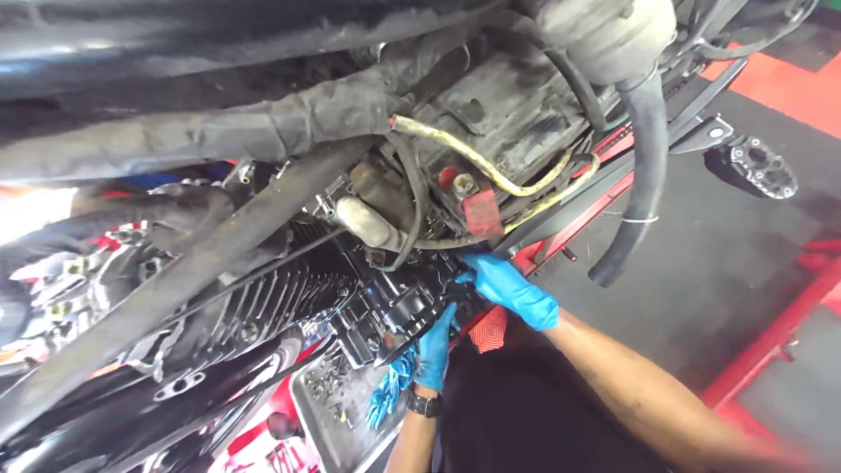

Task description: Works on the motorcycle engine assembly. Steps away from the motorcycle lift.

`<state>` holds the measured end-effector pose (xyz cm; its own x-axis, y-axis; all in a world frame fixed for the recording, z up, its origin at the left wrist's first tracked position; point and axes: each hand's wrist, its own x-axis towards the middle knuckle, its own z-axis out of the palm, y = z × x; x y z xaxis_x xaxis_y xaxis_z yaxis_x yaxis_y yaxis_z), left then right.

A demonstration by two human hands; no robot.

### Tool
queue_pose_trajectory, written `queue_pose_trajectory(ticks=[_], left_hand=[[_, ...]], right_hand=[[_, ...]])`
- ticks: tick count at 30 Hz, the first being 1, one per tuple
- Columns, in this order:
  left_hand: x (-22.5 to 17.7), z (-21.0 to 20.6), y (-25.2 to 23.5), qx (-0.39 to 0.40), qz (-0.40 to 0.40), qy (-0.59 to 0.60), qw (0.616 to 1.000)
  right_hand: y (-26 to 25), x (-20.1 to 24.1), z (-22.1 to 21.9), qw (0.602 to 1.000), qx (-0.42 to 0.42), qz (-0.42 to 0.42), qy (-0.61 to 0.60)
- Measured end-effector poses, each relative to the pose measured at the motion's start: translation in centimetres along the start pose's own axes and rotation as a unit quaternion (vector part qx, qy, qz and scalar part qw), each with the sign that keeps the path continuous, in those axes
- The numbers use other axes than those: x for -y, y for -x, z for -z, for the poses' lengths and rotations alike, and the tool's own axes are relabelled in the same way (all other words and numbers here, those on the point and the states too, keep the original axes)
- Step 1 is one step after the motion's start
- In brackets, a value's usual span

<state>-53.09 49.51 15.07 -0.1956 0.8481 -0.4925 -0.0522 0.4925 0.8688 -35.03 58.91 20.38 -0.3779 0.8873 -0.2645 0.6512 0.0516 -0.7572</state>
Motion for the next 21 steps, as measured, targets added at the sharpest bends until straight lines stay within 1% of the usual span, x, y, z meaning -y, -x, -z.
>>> queue_pose_trajectory(ticks=[2, 4, 5, 7, 9, 10, 12, 14, 16, 18, 19, 21], left_hand=[[-0.3, 0.1, 0.1, -0.001, 0.002, -0.009, 1.000], [-0.8, -0.1, 0.0, -0.021, 0.005, -0.097, 0.995], [-1.2, -0.5, -0.1, -0.036, 0.002, -0.174, 0.984], [-2.3, -1.3, 0.0, -0.054, 0.013, -0.323, 0.945], [-2.7, -2.2, -0.2, -0.065, 0.005, -0.378, 0.923], [-2.3, -2.4, -0.4, -0.070, -0.013, -0.378, 0.923], [-1.1, -2.8, -0.6, -0.083, -0.067, -0.335, 0.936], [-0.6, -2.9, -1.1, -0.068, -0.066, -0.291, 0.952], [-0.2, -2.8, -1.7, -0.049, -0.066, -0.263, 0.961], [0.0, -2.6, -1.9, -0.042, -0.077, -0.256, 0.963], [-0.2, -2.5, -1.7, -0.040, -0.072, -0.263, 0.961], [-1.1, -2.2, -1.2, -0.040, -0.052, -0.289, 0.955]], right_hand=[[-0.1, 0.2, 0.0, 1.000, 0.000, -0.008, 0.004], [-0.2, 0.2, 0.1, 1.000, 0.009, -0.014, -0.015], [-0.4, 0.2, 0.2, 0.999, 0.020, -0.019, -0.025], [-0.5, 0.5, 0.5, 0.998, 0.041, -0.026, -0.050], [-0.5, 1.4, 0.7, 0.995, 0.024, -0.038, -0.093], [-0.4, 2.1, 0.6, 0.991, -0.008, -0.048, -0.125], [-0.4, 3.4, 0.0, 0.977, -0.086, -0.056, -0.189], [-0.8, 4.3, -0.4, 0.966, -0.132, -0.044, -0.218], [-1.1, 4.7, -0.6, 0.960, -0.147, -0.012, -0.239], [-1.2, 5.0, -0.5, 0.948, -0.152, 0.010, -0.278], [-1.3, 5.2, -0.3, 0.941, -0.147, 0.011, -0.306], [-1.5, 5.6, 0.2, 0.912, -0.122, 0.003, -0.390]])
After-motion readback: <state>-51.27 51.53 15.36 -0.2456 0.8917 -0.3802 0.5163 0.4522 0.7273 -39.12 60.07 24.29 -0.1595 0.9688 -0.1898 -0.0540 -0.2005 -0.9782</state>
